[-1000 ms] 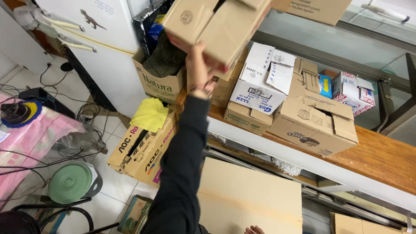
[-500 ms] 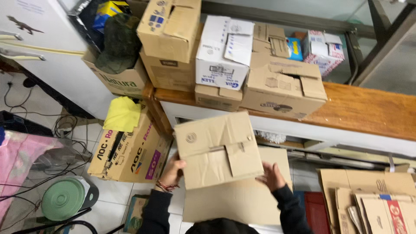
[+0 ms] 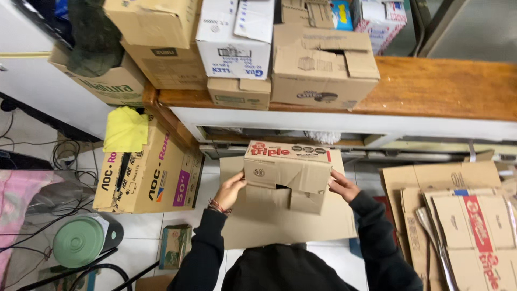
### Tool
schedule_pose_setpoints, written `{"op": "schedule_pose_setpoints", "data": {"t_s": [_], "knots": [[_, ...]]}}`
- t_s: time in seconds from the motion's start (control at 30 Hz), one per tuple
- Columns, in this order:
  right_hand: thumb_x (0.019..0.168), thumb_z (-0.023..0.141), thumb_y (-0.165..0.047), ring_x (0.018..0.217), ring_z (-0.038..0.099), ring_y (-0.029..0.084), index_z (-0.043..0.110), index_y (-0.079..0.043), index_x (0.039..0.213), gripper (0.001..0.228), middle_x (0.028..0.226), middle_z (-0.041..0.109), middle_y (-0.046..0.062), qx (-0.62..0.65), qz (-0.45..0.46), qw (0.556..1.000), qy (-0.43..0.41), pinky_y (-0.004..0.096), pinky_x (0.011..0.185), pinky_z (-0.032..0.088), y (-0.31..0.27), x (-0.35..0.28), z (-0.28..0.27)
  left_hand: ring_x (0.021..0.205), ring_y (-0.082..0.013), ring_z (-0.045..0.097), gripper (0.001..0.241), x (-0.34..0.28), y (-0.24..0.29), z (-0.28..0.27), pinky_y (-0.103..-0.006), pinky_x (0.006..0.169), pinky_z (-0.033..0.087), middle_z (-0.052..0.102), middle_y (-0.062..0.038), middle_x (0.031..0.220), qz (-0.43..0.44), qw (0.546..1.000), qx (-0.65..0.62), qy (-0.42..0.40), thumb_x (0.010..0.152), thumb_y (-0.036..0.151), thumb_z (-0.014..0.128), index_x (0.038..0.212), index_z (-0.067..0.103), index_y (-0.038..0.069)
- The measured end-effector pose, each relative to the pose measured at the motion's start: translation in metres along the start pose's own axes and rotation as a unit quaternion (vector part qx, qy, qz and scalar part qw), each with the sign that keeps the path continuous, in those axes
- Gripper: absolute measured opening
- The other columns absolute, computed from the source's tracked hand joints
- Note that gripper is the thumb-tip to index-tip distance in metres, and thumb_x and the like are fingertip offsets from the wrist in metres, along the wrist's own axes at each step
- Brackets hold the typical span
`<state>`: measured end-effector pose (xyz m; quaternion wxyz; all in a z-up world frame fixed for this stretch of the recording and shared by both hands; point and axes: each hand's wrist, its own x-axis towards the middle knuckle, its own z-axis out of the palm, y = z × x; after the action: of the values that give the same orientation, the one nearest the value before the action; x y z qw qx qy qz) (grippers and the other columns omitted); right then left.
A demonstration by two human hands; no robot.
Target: The person picks up, unfolds, refolds, and stacks various cardboard boxes on a shelf and floor.
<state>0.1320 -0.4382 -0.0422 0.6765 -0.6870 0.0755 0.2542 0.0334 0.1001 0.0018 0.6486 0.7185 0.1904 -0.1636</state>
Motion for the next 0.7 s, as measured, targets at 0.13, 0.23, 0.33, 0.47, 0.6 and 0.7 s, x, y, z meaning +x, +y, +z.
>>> {"op": "schedule_pose_setpoints", "data": {"t_s": [0.13, 0.23, 0.33, 0.47, 0.6, 0.7], "knots": [[0.123, 0.078, -0.003, 0.143, 0.084, 0.045, 0.060, -0.027, 0.197, 0.080, 0.168, 0.084, 0.017, 0.060, 0.085, 0.994, -0.032, 0.073, 0.128, 0.065, 0.026, -0.016, 0.001, 0.164, -0.0477, 0.072, 0.059, -0.012, 0.030, 0.013, -0.0684, 0.135, 0.059, 0.079, -0.033, 0.175, 0.003, 0.995, -0.102, -0.006, 0.120, 0.012, 0.077, 0.179, 0.076, 0.008], [0.124, 0.073, -0.007, 0.130, 0.087, 0.041, 0.066, -0.025, 0.189, 0.068, 0.161, 0.083, 0.020, 0.163, 0.083, 0.983, 0.005, 0.064, 0.115, 0.072, 0.055, -0.007, -0.007, 0.148, -0.0355, 0.079, 0.047, -0.003, 0.012, 0.021, -0.0710, 0.128, 0.067, 0.087, -0.024, 0.159, -0.045, 0.966, -0.252, 0.020, 0.117, -0.003, 0.064, 0.156, 0.091, 0.002], [0.123, 0.073, -0.046, 0.134, 0.087, 0.043, 0.065, -0.021, 0.190, 0.072, 0.168, 0.081, 0.021, 0.200, 0.076, 0.977, 0.012, 0.066, 0.114, 0.070, 0.052, -0.008, 0.010, 0.146, -0.0290, 0.079, 0.019, -0.002, -0.004, 0.036, -0.0761, 0.124, 0.065, 0.091, -0.011, 0.156, -0.039, 0.957, -0.283, 0.044, 0.110, 0.008, 0.079, 0.117, 0.096, 0.004], [0.111, 0.096, -0.059, 0.144, 0.081, 0.053, 0.049, -0.010, 0.196, 0.109, 0.170, 0.075, 0.037, -0.006, 0.130, 0.991, 0.025, 0.069, 0.117, 0.069, 0.042, -0.001, 0.059, 0.150, -0.0268, 0.072, 0.024, -0.017, -0.014, 0.054, -0.0452, 0.127, 0.057, 0.087, -0.013, 0.169, 0.080, 0.972, -0.187, 0.121, 0.100, 0.007, 0.063, 0.083, 0.079, 0.005], [0.070, 0.112, -0.104, 0.181, 0.051, 0.061, 0.008, -0.007, 0.209, 0.199, 0.202, 0.039, 0.043, -0.229, 0.238, 0.943, 0.045, 0.077, 0.146, 0.045, -0.004, -0.010, 0.118, 0.158, -0.0399, 0.070, 0.023, -0.047, 0.009, 0.054, -0.0491, 0.134, 0.053, 0.085, -0.021, 0.167, 0.148, 0.976, -0.135, 0.091, 0.097, 0.013, 0.062, 0.083, 0.077, 0.003], [0.059, 0.127, -0.094, 0.182, 0.050, 0.058, 0.013, -0.004, 0.207, 0.207, 0.202, 0.041, 0.039, -0.228, 0.213, 0.949, 0.032, 0.075, 0.148, 0.044, 0.027, -0.003, 0.137, 0.154, -0.0392, 0.079, 0.040, -0.046, 0.011, 0.042, -0.0555, 0.132, 0.059, 0.083, -0.021, 0.159, 0.098, 0.985, -0.077, 0.118, 0.110, 0.037, 0.077, 0.141, 0.086, 0.014]]}}
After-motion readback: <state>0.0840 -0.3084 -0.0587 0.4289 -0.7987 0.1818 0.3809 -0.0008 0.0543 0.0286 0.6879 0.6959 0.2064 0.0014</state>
